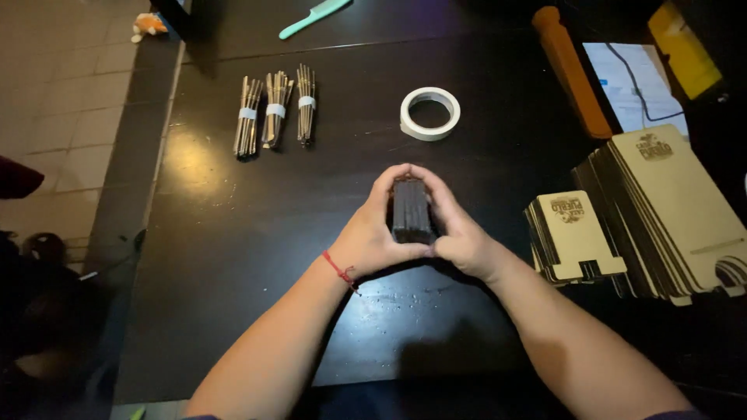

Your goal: Organizing and stacking laser-cut wooden components and bundles of sticks on a production table.

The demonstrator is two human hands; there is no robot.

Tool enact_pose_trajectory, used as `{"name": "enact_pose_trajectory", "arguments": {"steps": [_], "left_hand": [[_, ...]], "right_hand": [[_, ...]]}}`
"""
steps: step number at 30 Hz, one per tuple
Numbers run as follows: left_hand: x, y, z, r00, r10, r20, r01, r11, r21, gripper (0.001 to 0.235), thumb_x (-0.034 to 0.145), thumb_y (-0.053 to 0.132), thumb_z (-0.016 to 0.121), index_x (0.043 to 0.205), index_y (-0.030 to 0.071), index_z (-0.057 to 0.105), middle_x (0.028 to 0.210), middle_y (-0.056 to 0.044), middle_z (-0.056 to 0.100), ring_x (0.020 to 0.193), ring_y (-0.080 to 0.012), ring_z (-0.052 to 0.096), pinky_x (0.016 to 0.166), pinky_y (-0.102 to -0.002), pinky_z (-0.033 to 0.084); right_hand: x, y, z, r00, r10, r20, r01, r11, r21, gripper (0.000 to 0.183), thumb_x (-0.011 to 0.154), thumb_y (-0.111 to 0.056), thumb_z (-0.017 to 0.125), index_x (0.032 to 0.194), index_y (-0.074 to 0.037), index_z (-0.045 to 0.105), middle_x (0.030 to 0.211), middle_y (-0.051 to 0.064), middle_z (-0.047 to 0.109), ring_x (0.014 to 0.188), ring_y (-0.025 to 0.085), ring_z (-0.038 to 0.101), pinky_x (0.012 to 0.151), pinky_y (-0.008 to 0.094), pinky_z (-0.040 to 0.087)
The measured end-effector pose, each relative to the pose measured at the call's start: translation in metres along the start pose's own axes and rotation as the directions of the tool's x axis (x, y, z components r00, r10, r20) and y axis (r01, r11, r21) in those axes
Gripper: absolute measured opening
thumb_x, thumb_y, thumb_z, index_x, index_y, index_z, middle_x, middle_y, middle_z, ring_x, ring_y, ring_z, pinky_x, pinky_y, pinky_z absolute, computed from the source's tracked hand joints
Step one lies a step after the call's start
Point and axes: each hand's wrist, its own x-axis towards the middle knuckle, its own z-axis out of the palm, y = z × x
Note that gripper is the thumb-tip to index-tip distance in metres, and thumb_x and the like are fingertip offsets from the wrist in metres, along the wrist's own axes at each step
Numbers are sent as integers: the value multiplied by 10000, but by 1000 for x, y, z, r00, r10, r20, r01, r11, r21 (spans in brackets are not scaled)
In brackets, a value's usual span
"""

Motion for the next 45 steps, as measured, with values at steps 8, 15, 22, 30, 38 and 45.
{"name": "enact_pose_trajectory", "arguments": {"steps": [8, 15, 22, 30, 38, 45], "left_hand": [[0, 4, -4, 987, 143, 73, -158, 947, 281, 1234, 602, 192, 880, 1539, -42, 112, 1506, -294, 351, 1326, -512, 441, 1084, -591, 422], [0, 25, -26, 963, 161, 216, -196, 969, 153, 1410, 525, 358, 974, 1560, -27, 98, 1590, -360, 139, 1428, -563, 249, 1159, -613, 295], [-2, -2, -21, 953, 299, 41, -302, 941, 156, 748, 746, 308, 892, 1403, 174, 559, 1482, -104, 510, 1345, -312, 535, 1113, -421, 457], [1, -8, -18, 955, 282, 88, -275, 958, -77, 992, 710, 592, 792, 1488, 96, 428, 1564, -166, 394, 1472, -348, 352, 1218, -487, 277], [-6, 15, -23, 878, 347, 330, -436, 865, 248, 1293, 627, 507, 871, 1553, 29, 105, 1621, -252, 206, 1543, -429, 242, 1289, -524, 258], [-2, 9, -11, 750, 647, 139, -661, 741, 119, 1038, 900, 191, 795, 1633, 246, 62, 1402, -139, 384, 1298, -343, 540, 1158, -455, 467]], "right_hand": [[1, -5, 4, 992, 80, -97, -111, 921, -373, 1336, 645, -236, 884, 1599, -86, -39, 1563, 266, 277, 1440, 410, 283, 1193, 505, 200], [5, -9, 5, 970, 95, -225, -176, 911, -374, 1381, 558, -309, 973, 1607, -139, 91, 1588, 277, 212, 1456, 431, 263, 1196, 497, 226], [4, -11, 3, 977, 195, -87, -213, 867, -451, 1377, 589, -204, 905, 1596, -138, -32, 1572, 323, 222, 1424, 483, 295, 1180, 550, 245], [4, -26, 38, 947, 211, -241, -171, 969, 178, 1370, 580, -76, 929, 1570, -16, -17, 1566, 260, 229, 1381, 366, 378, 1085, 511, 421], [2, -49, 30, 833, 548, -78, -404, 698, 591, 972, 652, -47, 752, 1504, -148, 297, 1222, 137, 576, 1090, 234, 603, 896, 363, 524], [-3, -50, 33, 852, 520, -52, -423, 745, 515, 1134, 618, -161, 795, 1564, -163, 169, 1293, 84, 520, 1213, 181, 535, 1000, 340, 471]]}}
